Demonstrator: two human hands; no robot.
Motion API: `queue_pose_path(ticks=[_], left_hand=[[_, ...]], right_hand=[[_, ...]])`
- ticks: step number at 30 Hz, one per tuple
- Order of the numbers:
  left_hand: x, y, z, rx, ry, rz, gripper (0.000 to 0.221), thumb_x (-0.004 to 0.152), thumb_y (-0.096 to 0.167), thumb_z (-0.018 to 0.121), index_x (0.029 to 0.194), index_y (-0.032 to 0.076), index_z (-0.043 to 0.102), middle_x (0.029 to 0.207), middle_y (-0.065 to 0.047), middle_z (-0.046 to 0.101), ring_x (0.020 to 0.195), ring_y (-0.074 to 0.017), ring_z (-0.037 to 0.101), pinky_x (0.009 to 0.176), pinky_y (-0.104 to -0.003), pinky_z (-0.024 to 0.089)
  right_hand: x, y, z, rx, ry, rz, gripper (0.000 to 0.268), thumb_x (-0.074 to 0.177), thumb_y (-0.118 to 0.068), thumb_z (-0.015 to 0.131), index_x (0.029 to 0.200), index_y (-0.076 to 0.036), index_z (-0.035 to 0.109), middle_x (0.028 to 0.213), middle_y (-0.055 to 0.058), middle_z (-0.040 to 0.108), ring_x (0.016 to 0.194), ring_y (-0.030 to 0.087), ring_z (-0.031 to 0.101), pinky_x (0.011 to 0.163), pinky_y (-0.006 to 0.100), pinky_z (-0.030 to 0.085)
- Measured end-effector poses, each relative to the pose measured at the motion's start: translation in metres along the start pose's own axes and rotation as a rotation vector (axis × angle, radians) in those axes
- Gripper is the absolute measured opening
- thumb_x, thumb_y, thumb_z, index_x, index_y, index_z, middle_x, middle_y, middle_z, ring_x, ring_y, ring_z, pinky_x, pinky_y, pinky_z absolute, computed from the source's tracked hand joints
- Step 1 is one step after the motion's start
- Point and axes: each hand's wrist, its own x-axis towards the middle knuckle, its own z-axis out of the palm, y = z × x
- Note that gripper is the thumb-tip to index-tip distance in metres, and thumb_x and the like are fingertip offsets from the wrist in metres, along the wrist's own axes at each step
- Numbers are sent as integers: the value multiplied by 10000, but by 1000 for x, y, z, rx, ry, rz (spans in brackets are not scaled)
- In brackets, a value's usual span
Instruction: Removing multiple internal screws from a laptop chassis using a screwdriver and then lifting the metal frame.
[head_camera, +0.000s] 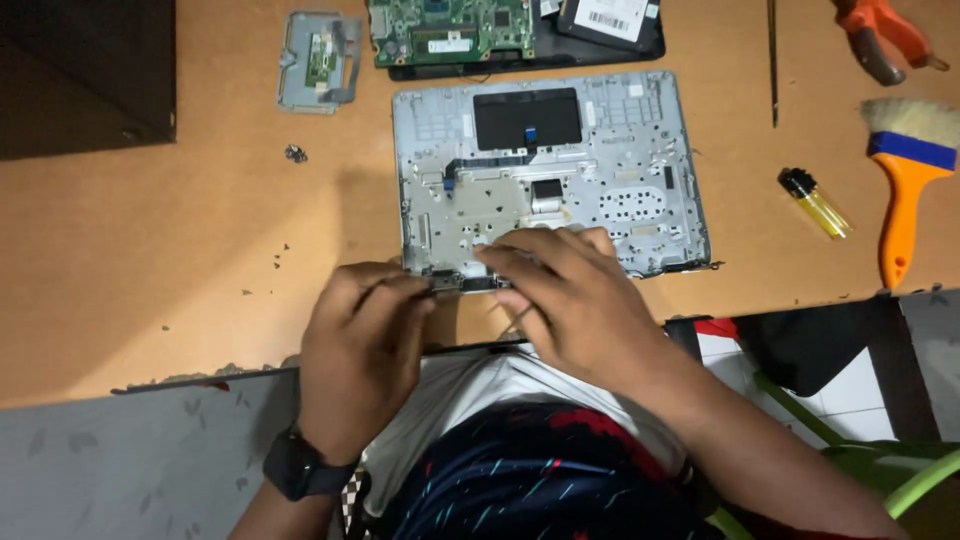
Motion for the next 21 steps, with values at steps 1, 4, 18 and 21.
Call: queue_pose_path(ticks=[1,4,18,21], left_hand=[[5,-1,-3,0,3,7,181,938,39,715,1115,14,684,1064,-177,614,990,-345,639,830,-424,552],[17,-4,-9,41,13,-92,99,990,79,624,999,-19,636,1072,-178,589,931,-362,629,701,-416,512],[59,-38,7,-94,-95,-179,403,880,80,580,1274,25,651,914,-104,684,858,-299,632,725,-413,500],[54,-38,8,-132,-38,-247,442,866,45,638,1307,59,667,1064,-96,733,910,-242,694,792,-360,565]], right_hand=[[-2,4,-9,-5,6,-1,330,1048,-227,558,1351,-114,627,1322,98,647,1122,312,636,868,445,358],[-9,17,-38,-6,53,45,346,1030,-153,552,1373,-123,589,1356,132,656,1239,302,620,973,479,385],[-28,105,-74,-282,-53,602,238,1076,-133,658,1208,32,770,1067,216,734,901,361,682,799,465,518],[-24,103,-77,-240,-46,631,223,1048,-95,692,1213,40,756,1103,215,743,932,341,697,819,439,539]])
